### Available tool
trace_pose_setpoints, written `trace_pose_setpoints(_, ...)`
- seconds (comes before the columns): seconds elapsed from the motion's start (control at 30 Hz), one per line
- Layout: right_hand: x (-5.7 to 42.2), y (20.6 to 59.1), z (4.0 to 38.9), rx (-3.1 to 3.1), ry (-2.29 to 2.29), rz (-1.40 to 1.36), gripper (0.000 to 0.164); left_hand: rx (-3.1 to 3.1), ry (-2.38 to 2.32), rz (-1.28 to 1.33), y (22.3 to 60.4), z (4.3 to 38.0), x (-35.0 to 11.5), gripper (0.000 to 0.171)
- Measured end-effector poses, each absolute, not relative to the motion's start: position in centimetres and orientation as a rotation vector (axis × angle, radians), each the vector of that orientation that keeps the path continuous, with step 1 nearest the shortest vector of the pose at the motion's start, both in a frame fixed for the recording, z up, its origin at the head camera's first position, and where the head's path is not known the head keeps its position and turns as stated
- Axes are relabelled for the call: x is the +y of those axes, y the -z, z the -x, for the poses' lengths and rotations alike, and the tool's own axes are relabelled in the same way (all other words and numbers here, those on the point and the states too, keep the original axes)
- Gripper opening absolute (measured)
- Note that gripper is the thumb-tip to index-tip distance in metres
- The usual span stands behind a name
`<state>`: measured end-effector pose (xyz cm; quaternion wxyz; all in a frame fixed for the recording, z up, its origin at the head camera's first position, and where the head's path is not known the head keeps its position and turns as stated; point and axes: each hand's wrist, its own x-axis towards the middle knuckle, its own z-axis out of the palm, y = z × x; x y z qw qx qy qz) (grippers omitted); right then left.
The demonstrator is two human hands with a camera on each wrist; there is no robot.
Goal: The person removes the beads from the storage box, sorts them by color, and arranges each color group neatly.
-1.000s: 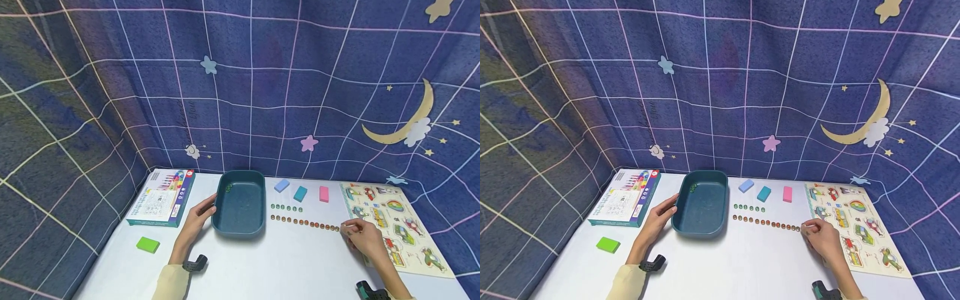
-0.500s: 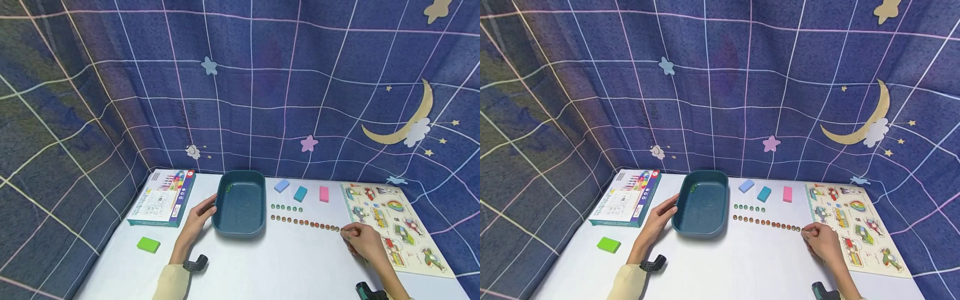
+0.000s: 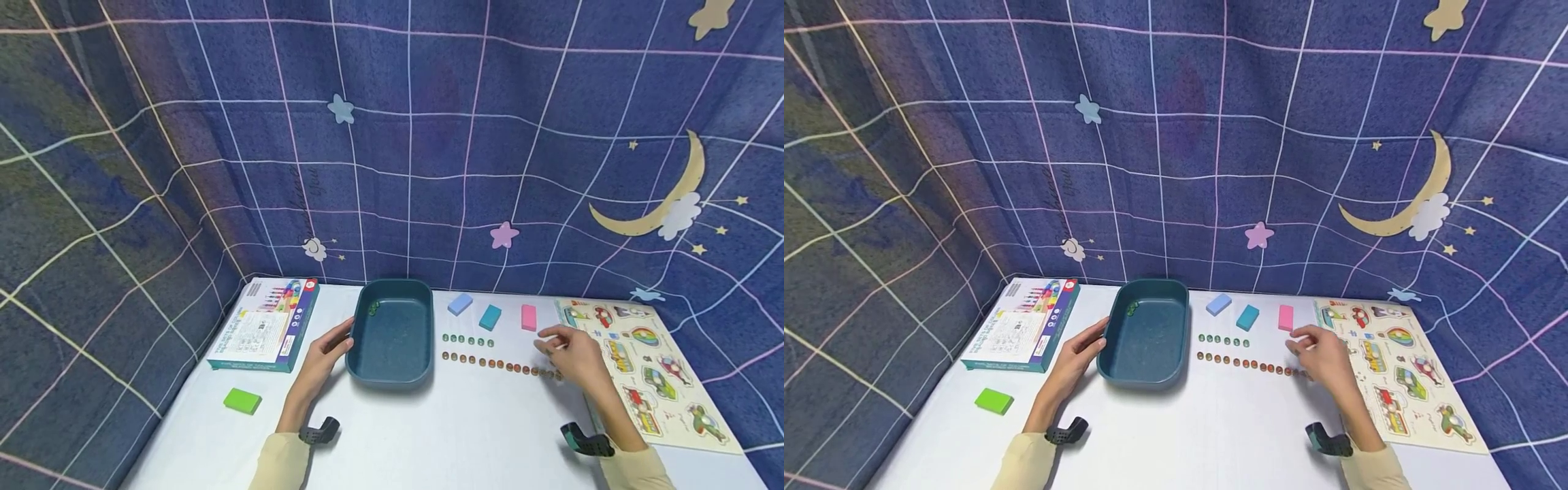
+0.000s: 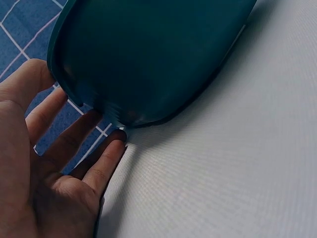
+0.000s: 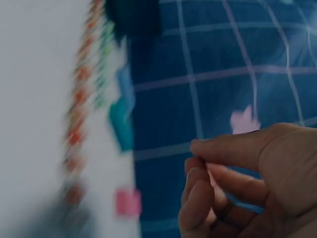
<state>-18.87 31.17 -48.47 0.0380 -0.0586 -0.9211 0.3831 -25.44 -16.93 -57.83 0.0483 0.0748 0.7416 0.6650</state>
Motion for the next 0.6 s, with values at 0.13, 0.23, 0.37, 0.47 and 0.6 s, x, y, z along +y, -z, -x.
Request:
trace_pose_setpoints(0.13,27.4,46.5,21.7,-2.734,-1.261,-0.007,0.029,2.259,-2.022,-0.216,57.8,25.4,-16.9,0.053)
trace_pose_setpoints(0.23,23.7,45.4,24.0,-2.68,-1.369,-0.152,0.027,2.258,-2.023,-0.213,57.8,25.4,-16.8,0.053)
trace_pose_setpoints(0.37,18.1,44.6,27.0,-2.649,-1.545,-0.342,0.026,2.255,-2.034,-0.224,57.9,25.5,-16.9,0.052)
trace_pose_setpoints(0.47,14.4,45.1,29.3,-2.646,-1.733,-0.474,0.028,2.249,-2.037,-0.226,57.9,25.6,-17.0,0.052)
trace_pose_setpoints(0.6,10.3,46.4,32.0,-2.677,-1.914,-0.55,0.031,2.241,-2.036,-0.213,58.0,25.5,-17.1,0.052)
